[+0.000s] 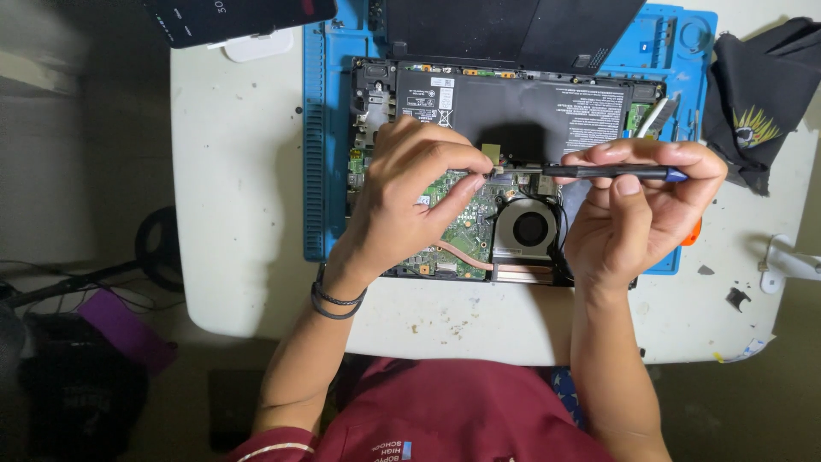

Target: The person reconnects internal cables and components inside a disassembled laptop, then closes the back cover and secures it with screws. The task involves careful handling of delicate connectors and precise screw placement.

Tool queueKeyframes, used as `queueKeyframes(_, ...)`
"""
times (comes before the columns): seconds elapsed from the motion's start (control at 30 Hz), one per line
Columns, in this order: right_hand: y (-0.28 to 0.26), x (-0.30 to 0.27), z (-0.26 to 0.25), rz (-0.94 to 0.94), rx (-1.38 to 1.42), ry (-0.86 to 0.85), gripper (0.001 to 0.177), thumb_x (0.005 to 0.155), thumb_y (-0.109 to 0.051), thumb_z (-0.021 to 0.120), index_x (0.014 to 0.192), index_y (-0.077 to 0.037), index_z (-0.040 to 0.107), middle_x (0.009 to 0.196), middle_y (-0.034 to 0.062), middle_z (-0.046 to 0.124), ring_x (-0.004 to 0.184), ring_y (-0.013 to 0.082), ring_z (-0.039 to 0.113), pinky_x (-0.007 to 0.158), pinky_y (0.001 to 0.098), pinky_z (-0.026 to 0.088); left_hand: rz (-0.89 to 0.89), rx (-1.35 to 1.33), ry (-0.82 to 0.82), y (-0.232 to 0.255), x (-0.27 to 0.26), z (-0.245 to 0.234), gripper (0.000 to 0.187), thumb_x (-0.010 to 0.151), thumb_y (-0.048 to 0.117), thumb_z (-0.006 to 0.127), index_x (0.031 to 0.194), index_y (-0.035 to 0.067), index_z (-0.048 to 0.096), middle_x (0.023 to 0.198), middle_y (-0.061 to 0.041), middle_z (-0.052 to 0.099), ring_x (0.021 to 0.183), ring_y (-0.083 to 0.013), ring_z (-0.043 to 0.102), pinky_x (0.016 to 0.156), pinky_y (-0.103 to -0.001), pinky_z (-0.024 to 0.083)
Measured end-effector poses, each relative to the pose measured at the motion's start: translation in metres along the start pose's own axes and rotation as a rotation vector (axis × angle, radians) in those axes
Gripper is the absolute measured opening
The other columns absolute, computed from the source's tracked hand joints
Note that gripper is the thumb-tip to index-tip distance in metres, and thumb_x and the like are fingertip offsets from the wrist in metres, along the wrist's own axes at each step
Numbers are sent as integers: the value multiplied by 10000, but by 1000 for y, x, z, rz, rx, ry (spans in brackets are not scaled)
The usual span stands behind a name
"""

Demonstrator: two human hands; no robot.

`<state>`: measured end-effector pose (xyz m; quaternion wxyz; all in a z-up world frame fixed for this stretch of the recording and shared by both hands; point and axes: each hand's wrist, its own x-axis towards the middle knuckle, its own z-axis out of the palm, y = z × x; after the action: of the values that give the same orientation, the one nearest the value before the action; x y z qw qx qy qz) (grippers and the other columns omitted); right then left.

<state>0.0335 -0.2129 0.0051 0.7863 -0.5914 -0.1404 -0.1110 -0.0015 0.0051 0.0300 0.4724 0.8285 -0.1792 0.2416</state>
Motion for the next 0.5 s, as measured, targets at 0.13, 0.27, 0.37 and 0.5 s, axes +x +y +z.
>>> queueKeyframes(0.13, 3, -1, -6, 40, 30, 24, 229, 1075, -70, 554, 1229, -153, 407, 1074, 191, 575, 966, 334, 642, 773, 428, 620, 32, -11, -3, 0, 1, 2, 190, 963, -84, 744, 1061, 47, 647, 1006, -95, 682, 895, -261, 621, 851, -382, 408)
queueKeyframes(0.27, 6, -2, -12, 74, 37, 45, 237, 1097, -76, 553, 1263, -151, 402, 1039, 191, 585, 887, 324, 639, 704, 401, 608, 36, -57, -6, 2, 2, 3, 148, 976, -56, 738, 1048, 33, 646, 994, -87, 699, 918, -241, 673, 870, -378, 412)
queueKeyframes(0.37, 7, -2, -13, 90, 40, 69, 234, 1118, -84, 552, 1292, -136, 405, 1020, 186, 589, 853, 272, 618, 690, 393, 614, 26, -81, 1, 4, 3, 2, 106, 989, -16, 731, 1032, 29, 645, 990, -82, 707, 927, -236, 688, 885, -372, 421)
queueKeyframes(0.5, 7, -2, -12, 124, 24, 114, 248, 1118, -132, 589, 1290, -136, 411, 993, 177, 568, 853, 224, 599, 657, 383, 612, 18, -102, 3, 4, 2, 3, 107, 986, 14, 741, 1028, 22, 643, 999, -90, 719, 940, -238, 703, 897, -370, 424)
